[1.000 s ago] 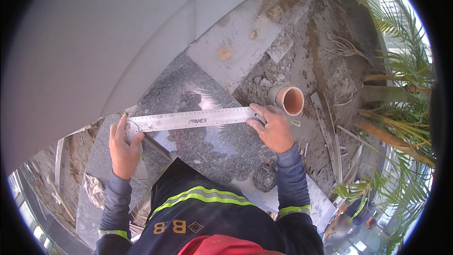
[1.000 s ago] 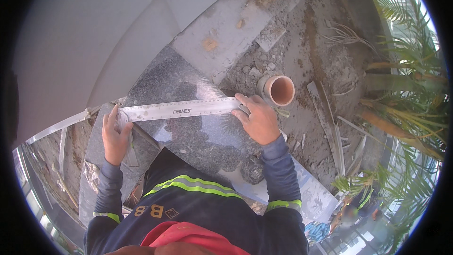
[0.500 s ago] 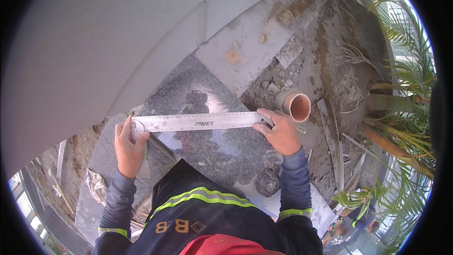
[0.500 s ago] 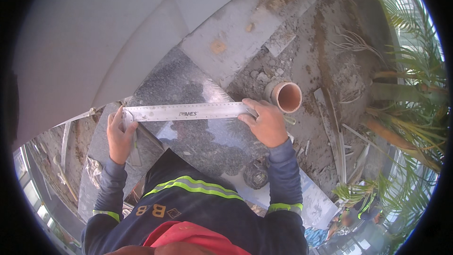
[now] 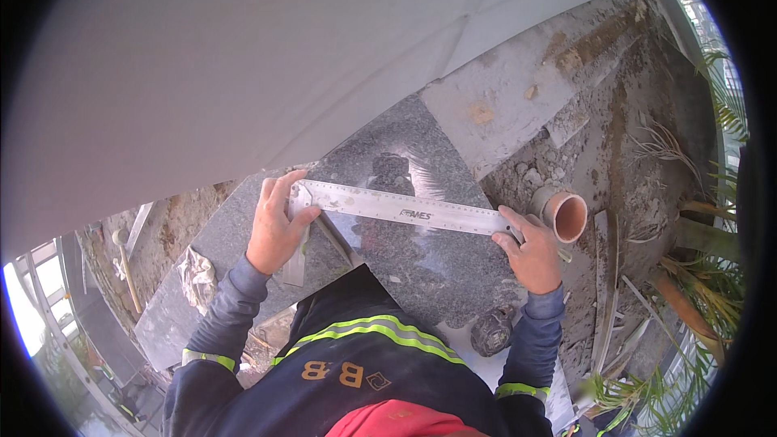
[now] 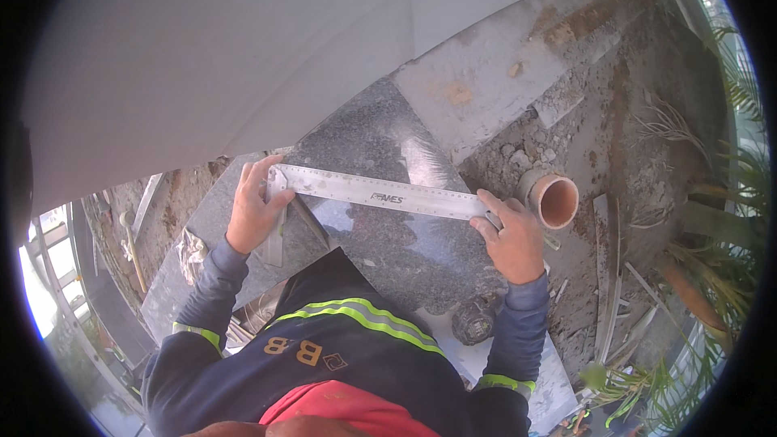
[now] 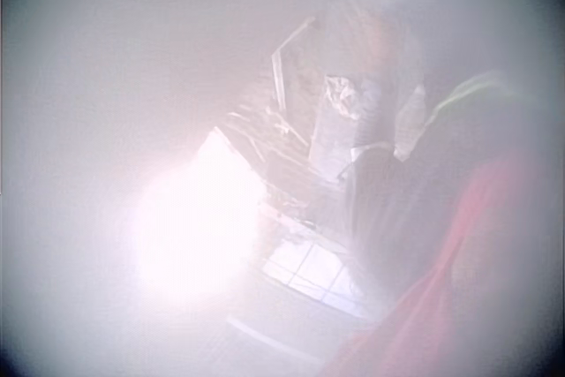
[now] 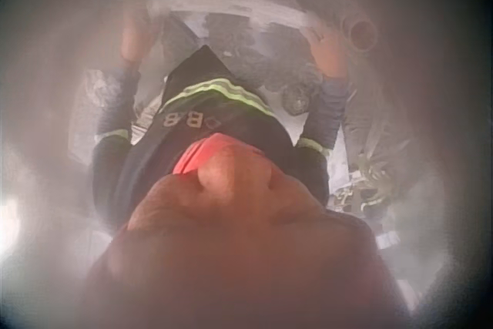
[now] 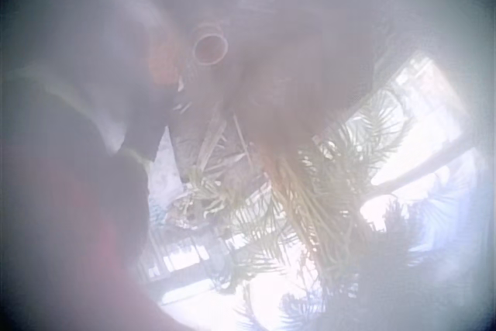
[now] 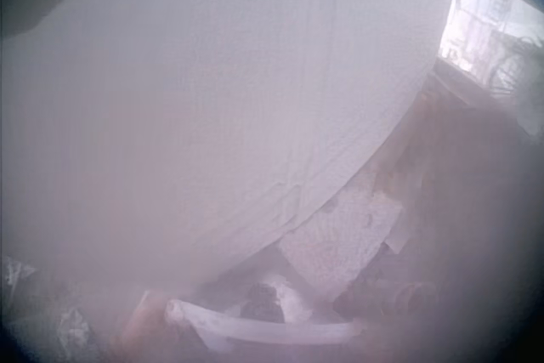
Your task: The person uses an angle grinder to cut a large stone tile on a construction site. After cutting, they measure the tile with a tape measure and a square ruler, then mark it with a pencil.
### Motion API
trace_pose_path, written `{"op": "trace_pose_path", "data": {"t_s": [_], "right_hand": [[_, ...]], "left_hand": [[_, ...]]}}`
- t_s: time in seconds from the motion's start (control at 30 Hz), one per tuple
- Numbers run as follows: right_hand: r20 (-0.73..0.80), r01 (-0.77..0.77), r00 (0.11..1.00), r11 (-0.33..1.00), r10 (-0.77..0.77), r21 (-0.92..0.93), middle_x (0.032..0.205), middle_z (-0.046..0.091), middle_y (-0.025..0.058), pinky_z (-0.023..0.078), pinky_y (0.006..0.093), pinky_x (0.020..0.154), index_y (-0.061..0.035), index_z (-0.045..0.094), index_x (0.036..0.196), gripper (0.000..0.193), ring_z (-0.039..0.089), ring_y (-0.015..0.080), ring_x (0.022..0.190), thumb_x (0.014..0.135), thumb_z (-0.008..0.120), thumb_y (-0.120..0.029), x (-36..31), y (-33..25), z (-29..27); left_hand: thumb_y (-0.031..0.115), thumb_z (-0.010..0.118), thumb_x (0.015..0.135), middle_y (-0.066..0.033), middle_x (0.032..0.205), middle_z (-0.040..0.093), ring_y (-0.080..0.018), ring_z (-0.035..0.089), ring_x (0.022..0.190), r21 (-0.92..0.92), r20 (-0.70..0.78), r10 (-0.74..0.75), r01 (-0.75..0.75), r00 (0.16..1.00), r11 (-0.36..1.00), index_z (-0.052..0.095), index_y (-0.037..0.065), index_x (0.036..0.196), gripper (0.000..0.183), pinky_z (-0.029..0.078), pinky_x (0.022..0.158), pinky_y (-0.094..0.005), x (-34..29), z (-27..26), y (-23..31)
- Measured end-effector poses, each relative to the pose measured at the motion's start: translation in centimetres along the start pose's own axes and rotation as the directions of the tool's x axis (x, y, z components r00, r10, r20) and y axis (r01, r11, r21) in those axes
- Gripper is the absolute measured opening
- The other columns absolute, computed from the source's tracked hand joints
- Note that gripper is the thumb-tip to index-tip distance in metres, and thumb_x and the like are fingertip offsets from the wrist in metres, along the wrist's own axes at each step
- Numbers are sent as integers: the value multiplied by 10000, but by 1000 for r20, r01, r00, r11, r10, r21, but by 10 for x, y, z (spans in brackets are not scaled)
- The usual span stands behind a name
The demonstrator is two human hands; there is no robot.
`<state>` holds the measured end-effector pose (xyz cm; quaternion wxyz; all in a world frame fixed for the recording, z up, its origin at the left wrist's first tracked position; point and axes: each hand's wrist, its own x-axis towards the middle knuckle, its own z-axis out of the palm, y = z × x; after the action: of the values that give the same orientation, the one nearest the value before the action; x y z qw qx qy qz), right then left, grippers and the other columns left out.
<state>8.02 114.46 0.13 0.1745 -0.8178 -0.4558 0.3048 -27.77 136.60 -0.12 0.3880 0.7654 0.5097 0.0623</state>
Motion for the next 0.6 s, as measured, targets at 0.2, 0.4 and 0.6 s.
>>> {"op": "trace_pose_path", "data": {"t_s": [0.2, 0.4, 0.6], "right_hand": [[42, 46, 998, 999, -45, -24, 883, 597, 166, 461, 468, 728, -155, 711, 1338, 467, 596, 376, 801, 879, 790, -188, 3, -4, -2], [44, 71, 997, 997, -69, -36, 916, 596, 174, 465, 471, 749, -158, 698, 1357, 468, 596, 388, 834, 896, 772, -187, 1, -4, -2], [41, 75, 996, 997, -74, -19, 898, 571, 168, 458, 462, 751, -137, 682, 1372, 471, 577, 375, 816, 909, 762, -179, 0, -6, -2]], "left_hand": [[157, 826, 845, -171, 1164, 575, -318, 619, 1004, -64, -106, 31, -38, 994, 997, 589, 22, 1348, 572, 526, 873, -411, -3, 6, -8], [149, 824, 846, -171, 1144, 589, -310, 632, 977, -75, -41, -17, 14, 999, 997, 603, 19, 1320, 539, 532, 861, -405, 3, 0, -1], [140, 813, 852, -158, 1098, 573, -289, 605, 901, -46, -40, -22, 20, 999, 999, 602, 18, 1310, 519, 516, 808, -404, 3, -2, 3]]}}
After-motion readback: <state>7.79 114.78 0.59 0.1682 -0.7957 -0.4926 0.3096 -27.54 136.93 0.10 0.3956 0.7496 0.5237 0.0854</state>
